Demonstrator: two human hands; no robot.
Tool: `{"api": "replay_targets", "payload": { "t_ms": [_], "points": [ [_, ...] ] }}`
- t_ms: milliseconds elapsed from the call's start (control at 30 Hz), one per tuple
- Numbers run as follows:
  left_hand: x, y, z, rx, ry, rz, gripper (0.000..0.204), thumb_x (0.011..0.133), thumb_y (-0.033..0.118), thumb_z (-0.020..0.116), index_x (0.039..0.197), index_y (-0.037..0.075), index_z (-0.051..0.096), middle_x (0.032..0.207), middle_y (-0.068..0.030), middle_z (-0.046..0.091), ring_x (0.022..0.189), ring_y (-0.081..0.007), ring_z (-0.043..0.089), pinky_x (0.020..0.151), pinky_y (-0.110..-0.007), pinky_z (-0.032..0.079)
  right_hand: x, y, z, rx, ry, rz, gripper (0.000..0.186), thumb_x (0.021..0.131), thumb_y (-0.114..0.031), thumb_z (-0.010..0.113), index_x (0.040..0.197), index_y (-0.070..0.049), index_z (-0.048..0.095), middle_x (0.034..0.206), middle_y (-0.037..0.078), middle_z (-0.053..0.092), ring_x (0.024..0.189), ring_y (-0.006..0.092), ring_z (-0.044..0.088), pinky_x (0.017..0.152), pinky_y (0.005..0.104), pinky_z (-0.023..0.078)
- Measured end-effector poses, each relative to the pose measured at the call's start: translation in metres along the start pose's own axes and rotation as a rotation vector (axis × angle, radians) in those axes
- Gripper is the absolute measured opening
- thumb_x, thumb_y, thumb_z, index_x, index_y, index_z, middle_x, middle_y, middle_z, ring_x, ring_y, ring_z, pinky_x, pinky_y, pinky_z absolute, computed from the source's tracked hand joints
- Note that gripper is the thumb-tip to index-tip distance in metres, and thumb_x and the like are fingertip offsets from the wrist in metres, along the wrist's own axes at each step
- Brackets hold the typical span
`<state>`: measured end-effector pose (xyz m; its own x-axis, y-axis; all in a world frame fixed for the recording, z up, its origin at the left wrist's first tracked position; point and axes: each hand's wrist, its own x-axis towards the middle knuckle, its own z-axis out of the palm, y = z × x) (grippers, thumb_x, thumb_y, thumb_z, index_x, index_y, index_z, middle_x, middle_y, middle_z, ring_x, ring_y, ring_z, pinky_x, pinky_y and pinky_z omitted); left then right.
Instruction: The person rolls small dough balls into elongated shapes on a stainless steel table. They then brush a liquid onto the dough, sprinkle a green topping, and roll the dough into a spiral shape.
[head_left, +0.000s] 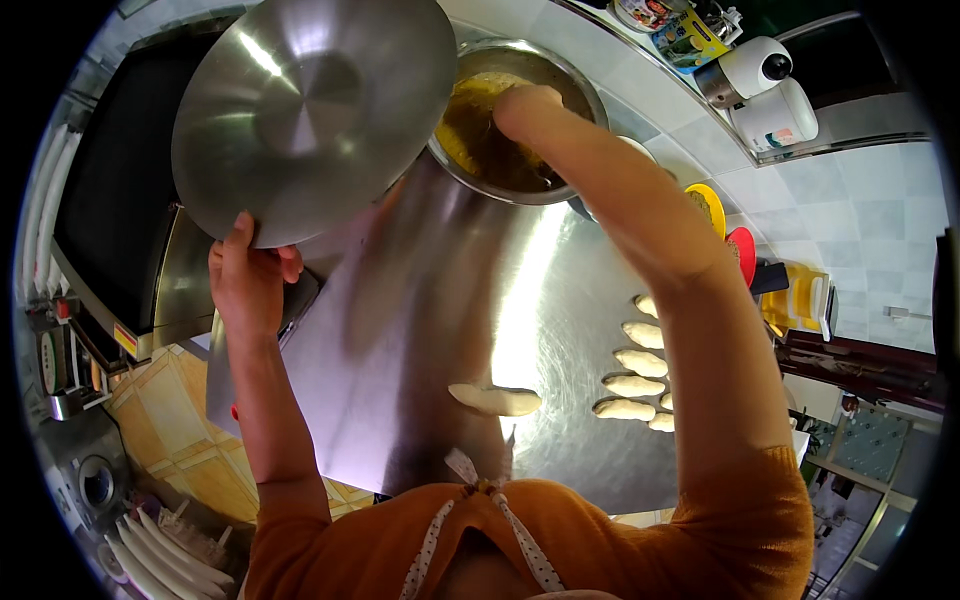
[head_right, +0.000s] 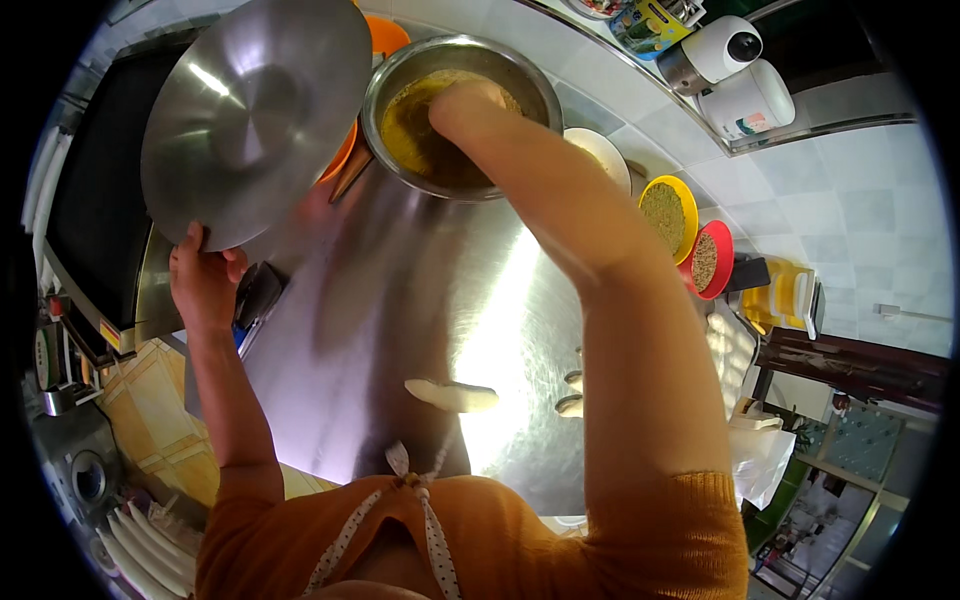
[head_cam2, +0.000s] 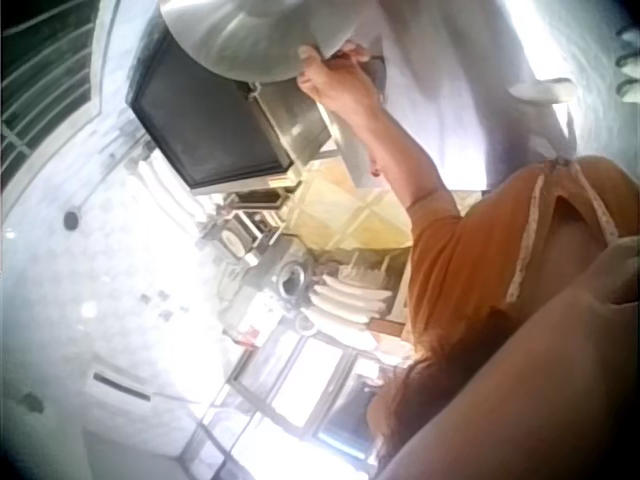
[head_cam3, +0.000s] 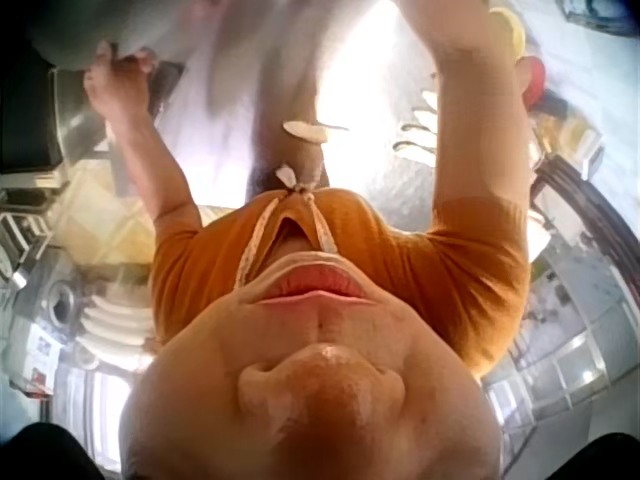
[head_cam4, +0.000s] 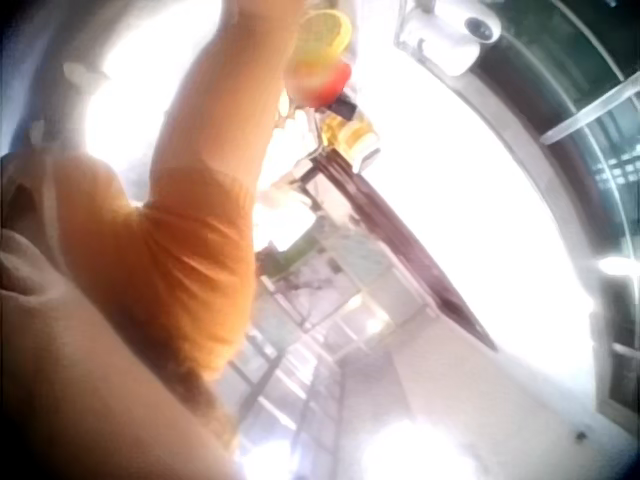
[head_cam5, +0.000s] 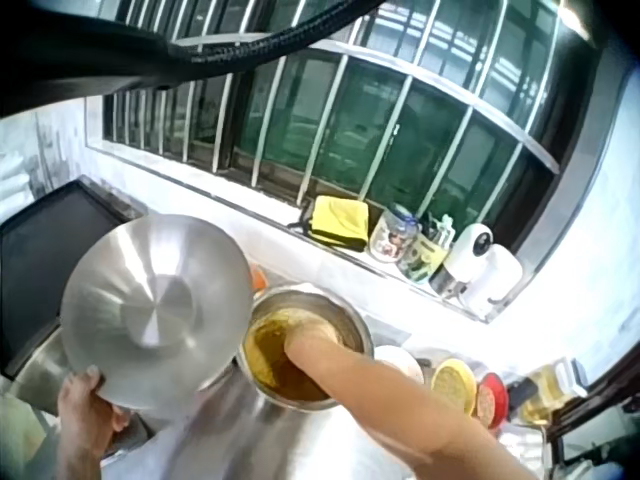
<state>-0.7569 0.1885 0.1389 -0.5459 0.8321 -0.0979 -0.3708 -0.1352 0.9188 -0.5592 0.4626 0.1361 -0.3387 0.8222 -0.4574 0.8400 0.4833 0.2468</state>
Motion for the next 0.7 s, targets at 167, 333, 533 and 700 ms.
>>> {"api": "replay_targets", "payload": {
  "t_ms": [167,333,533,700],
  "points": [
    [-0.003,0.003,-0.004,-0.019,-0.015,-0.018,0.030,0.099,0.026,0.048,0.086,0.001,0.059,0.064,-0.0084,0.054,0.050,-0.0175,0.045,0.051,-0.030,0.037,-0.024,0.000,0.030,-0.012,0.077,-0.012,0.030,0.092,-0.016,0.050,0.111,-0.007,0.072,0.120,0.012,0.067,0.111,0.0286,0.065,0.088,0.0374,0.054],
    [-0.007,0.007,-0.004,-0.013,-0.038,-0.020,0.032,0.100,0.027,0.048,0.081,0.003,0.058,0.065,-0.0072,0.055,0.052,-0.0169,0.046,0.052,-0.030,0.037,-0.036,-0.008,0.038,0.341,0.089,0.135,0.034,0.096,-0.018,0.044,0.115,-0.007,0.070,0.126,0.014,0.064,0.112,0.0285,0.064,0.092,0.0356,0.053],
    [-0.010,0.004,0.003,0.003,-0.120,-0.012,0.032,0.100,0.026,0.049,0.081,0.003,0.059,0.066,-0.0064,0.056,0.053,-0.0159,0.047,0.051,-0.030,0.036,-0.030,-0.007,0.065,0.560,0.181,0.245,0.038,0.095,-0.020,0.042,0.119,-0.003,0.066,0.126,0.017,0.063,0.115,0.0326,0.062,0.095,0.0406,0.051],
    [-0.009,0.002,0.014,0.023,-0.168,-0.043,0.034,0.099,0.026,0.050,0.079,0.001,0.061,0.067,-0.0070,0.058,0.055,-0.0162,0.051,0.052,-0.030,0.039,-0.009,0.040,0.058,0.263,0.090,-0.111,0.036,0.093,-0.020,0.042,0.102,0.000,0.070,0.099,0.019,0.071,0.093,0.0305,0.070,0.081,0.0390,0.056]
  ]
}}
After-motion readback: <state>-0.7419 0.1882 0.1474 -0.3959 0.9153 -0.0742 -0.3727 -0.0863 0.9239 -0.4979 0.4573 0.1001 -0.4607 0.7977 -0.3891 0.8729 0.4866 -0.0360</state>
